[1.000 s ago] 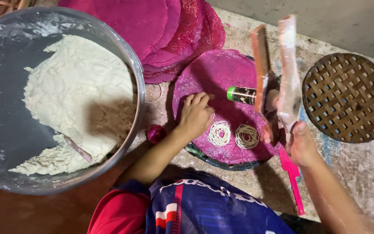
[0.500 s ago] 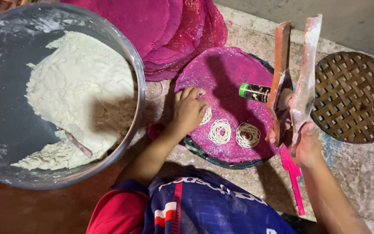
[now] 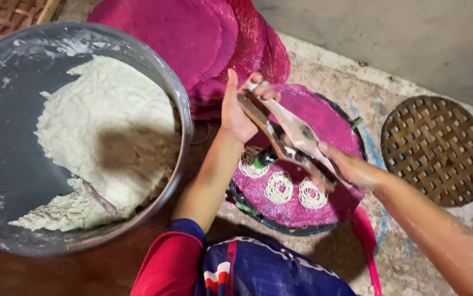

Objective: The person presses dough through a wooden hand press to extrude noodle strands into round nests on pink trays. They reload the press with dough from a large basin, press nests one at a time onto the trays, and reposition the trays as they fill.

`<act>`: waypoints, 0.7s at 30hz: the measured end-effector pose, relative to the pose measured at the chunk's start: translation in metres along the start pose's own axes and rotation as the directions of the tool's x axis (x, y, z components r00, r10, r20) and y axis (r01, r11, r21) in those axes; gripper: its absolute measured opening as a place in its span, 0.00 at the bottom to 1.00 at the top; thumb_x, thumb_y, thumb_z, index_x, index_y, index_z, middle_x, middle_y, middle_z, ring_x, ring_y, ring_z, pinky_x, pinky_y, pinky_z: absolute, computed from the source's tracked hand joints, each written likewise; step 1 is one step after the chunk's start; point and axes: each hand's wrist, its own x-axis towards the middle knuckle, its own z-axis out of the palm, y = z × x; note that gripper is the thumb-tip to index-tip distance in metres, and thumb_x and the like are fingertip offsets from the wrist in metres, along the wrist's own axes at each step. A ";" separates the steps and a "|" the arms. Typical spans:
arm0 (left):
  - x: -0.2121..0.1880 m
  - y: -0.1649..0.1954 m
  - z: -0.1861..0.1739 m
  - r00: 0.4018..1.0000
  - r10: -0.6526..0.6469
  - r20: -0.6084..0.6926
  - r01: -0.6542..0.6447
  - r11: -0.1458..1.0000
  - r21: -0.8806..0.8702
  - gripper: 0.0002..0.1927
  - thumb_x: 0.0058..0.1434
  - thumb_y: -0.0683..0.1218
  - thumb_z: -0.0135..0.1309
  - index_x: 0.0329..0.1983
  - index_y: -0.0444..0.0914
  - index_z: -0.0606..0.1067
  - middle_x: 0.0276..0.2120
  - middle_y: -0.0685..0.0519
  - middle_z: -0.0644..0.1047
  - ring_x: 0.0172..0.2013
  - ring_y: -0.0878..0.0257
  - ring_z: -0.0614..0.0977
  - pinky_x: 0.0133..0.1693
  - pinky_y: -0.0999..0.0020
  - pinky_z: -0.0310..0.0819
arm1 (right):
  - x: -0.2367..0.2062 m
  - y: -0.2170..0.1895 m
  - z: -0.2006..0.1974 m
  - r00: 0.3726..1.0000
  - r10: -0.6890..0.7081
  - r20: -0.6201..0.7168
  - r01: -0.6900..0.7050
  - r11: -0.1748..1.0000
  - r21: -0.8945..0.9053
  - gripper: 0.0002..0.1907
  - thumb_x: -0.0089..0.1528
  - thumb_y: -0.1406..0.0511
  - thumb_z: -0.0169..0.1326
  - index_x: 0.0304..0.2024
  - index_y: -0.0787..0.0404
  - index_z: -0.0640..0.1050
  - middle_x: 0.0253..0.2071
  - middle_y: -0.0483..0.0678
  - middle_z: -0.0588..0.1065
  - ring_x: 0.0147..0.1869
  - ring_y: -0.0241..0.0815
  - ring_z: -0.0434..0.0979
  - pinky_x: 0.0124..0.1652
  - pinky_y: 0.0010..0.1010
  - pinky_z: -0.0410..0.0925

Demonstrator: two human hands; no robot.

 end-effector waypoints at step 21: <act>0.046 0.052 -0.008 0.954 0.274 -0.119 -0.260 0.958 0.116 0.28 0.70 0.70 0.37 0.25 0.46 0.64 0.20 0.60 0.64 0.24 0.65 0.65 0.39 0.64 0.64 | 0.046 -0.102 0.008 0.913 -0.225 -0.341 0.017 0.855 -0.519 0.34 0.67 0.42 0.37 0.45 0.63 0.79 0.20 0.49 0.75 0.24 0.41 0.77 0.30 0.36 0.71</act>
